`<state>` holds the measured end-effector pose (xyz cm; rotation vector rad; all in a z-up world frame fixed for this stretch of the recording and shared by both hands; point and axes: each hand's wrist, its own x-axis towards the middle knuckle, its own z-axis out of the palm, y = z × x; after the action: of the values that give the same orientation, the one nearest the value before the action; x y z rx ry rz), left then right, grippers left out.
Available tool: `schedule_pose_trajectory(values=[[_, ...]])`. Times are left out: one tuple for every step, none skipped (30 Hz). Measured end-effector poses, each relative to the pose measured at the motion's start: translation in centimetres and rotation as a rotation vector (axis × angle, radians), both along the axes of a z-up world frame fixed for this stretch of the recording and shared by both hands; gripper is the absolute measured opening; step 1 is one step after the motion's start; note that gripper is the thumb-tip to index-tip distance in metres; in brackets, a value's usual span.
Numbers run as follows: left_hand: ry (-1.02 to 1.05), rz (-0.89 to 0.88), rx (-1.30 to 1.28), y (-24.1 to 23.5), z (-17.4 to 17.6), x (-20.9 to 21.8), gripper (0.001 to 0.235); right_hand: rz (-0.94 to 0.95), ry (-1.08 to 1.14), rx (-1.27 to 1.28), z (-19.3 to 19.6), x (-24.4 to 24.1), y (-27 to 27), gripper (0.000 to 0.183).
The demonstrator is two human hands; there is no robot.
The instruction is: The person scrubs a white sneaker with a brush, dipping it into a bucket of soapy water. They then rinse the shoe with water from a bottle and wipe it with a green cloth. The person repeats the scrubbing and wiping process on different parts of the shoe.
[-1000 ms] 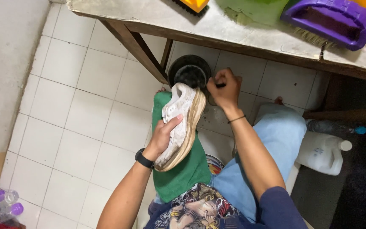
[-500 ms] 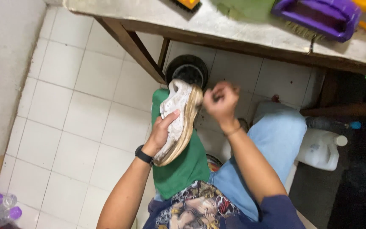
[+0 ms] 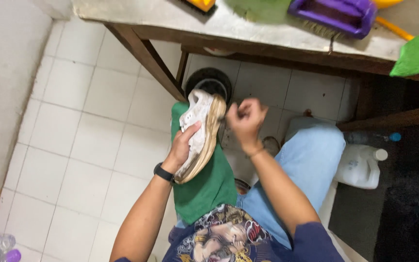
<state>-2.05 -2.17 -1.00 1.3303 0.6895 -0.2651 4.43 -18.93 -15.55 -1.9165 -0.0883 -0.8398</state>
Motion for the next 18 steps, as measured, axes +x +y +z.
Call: schedule_pose_trajectory(values=[[0.008, 0.033, -0.035, 0.0, -0.5, -0.5, 0.044, 0.062, -0.012, -0.030, 0.3, -1.7, 0.4, 0.027], [0.004, 0.028, -0.035, 0.2, -0.9, -0.3, 0.044, 0.058, -0.017, -0.030, -0.8, -0.5, 0.1, 0.027], [-0.023, 0.000, -0.011, 0.3, -1.3, -0.4, 0.043, -0.030, 0.098, -0.029, -2.0, 0.4, -0.3, 0.024], [-0.050, -0.027, 0.013, 0.4, -1.7, -0.6, 0.041, -0.118, 0.213, -0.028, -3.2, 1.2, -0.7, 0.021], [-0.057, -0.032, 0.014, 0.5, -2.0, -1.1, 0.041, -0.123, 0.206, -0.026, -2.8, 1.7, -2.2, 0.021], [-0.095, -0.042, 0.010, 0.7, -2.3, -1.7, 0.040, -0.127, 0.307, -0.102, -2.3, 2.2, -3.7, 0.026], [-0.147, -0.053, 0.008, 1.0, -2.3, -1.5, 0.039, -0.133, 0.393, -0.173, -1.4, 3.6, -5.0, 0.035], [-0.168, -0.061, 0.011, 2.0, -2.7, -1.8, 0.039, -0.141, 0.374, -0.167, 0.7, 2.6, -5.1, 0.035], [-0.203, -0.031, -0.020, 2.5, -3.3, -2.5, 0.032, -0.054, 0.382, -0.114, 2.7, 1.3, -5.7, 0.032], [-0.237, -0.001, -0.052, 3.1, -4.0, -3.0, 0.025, 0.033, 0.390, -0.061, 4.7, 0.0, -6.2, 0.035], [-0.260, -0.011, -0.059, 3.1, -3.3, -3.4, 0.025, 0.022, 0.367, -0.066, 7.7, -1.2, -6.9, 0.035], [-0.287, -0.012, -0.081, 3.1, -2.6, -3.7, 0.024, 0.071, 0.271, -0.126, 10.6, -2.4, -7.7, 0.022], [-0.304, -0.007, -0.107, 3.0, -2.2, -4.5, 0.024, 0.124, 0.185, -0.191, 13.2, -4.0, -8.5, 0.021], [-0.317, -0.010, -0.117, 2.5, -2.0, -4.7, 0.024, 0.117, 0.173, -0.201, 16.9, -4.0, -9.7, 0.021], [-0.348, 0.005, -0.137, 2.0, -1.7, -4.8, 0.027, 0.032, -0.060, -0.300, 20.7, -4.2, -10.8, 0.013], [-0.378, 0.020, -0.158, 1.5, -1.5, -5.0, 0.032, -0.052, -0.292, -0.399, 24.4, -4.6, -12.0, 0.013], [-0.389, 0.014, -0.167, 0.7, -1.5, -4.9, 0.032, -0.059, -0.303, -0.408, 26.9, -3.9, -13.5, 0.013], [-0.484, 0.000, -0.165, -0.1, -1.5, -4.9, 0.048, -0.148, -0.363, -0.584, 29.4, -3.3, -15.1, 0.009]])
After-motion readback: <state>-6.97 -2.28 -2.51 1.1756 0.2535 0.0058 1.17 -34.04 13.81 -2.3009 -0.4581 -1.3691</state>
